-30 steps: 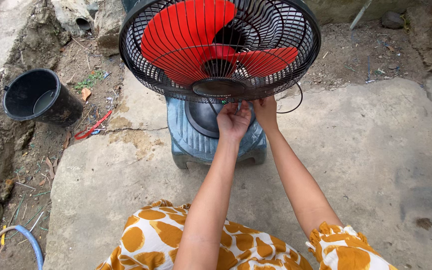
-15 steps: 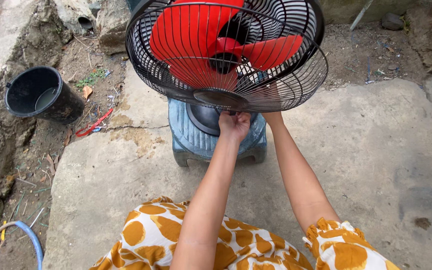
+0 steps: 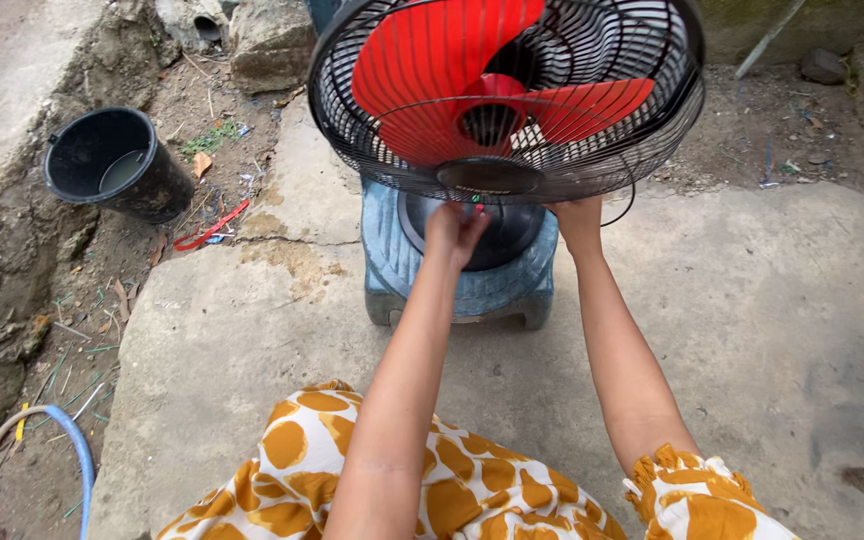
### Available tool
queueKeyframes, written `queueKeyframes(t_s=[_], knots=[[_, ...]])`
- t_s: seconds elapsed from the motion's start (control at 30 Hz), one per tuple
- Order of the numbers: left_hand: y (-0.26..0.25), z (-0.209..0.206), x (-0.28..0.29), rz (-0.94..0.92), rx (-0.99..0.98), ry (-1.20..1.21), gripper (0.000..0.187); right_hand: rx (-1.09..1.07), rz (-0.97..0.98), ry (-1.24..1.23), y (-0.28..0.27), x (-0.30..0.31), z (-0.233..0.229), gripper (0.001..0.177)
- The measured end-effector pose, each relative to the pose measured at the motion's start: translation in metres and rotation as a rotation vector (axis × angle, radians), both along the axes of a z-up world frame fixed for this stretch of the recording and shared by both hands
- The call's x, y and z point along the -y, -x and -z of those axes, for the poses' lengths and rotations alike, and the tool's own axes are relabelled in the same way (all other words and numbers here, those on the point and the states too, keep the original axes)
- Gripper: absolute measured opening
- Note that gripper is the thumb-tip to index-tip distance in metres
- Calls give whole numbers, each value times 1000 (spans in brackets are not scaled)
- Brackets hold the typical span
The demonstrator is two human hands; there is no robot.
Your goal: The person disassembles an electric fan by removing the front grille, then unscrewing and removing the fan blades and the rear grille.
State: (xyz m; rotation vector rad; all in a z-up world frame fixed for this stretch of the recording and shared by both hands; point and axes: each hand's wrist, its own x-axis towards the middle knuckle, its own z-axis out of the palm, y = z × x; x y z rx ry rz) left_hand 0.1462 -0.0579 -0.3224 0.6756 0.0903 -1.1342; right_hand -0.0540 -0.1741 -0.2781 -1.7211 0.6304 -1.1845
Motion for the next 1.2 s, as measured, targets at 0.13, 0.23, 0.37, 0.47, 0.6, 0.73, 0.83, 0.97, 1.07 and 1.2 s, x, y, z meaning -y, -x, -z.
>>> queueKeyframes(t_s=[0.13,0.23,0.37,0.47,0.6,0.73,0.83,0.97,1.07,1.2], knots=[[-31,-52,-39,-236,115,-64,34,154,-32,-413,-13,-24,9,22],[-39,-74,-63,-165,-51,-5,39,159,-116,-586,-44,-47,30,27],[-72,-58,-56,-38,-142,-70,39,241,-356,-879,-103,-72,46,20],[-89,-33,-43,56,-150,-10,32,405,-482,-980,-147,-80,50,21],[-100,-21,-41,58,-118,130,29,528,-471,-966,-180,-82,55,18],[-101,-16,-51,143,106,124,23,574,-460,-876,-180,-73,61,18],[-86,-25,-59,150,142,119,27,598,-509,-821,-175,-64,67,14],[-68,-67,-75,182,238,131,30,546,-511,-746,-171,-53,80,17],[-56,-98,-91,248,323,181,30,619,-579,-615,-182,-50,74,21],[-47,-106,-95,271,167,663,26,595,-602,-618,-192,-57,74,41]])
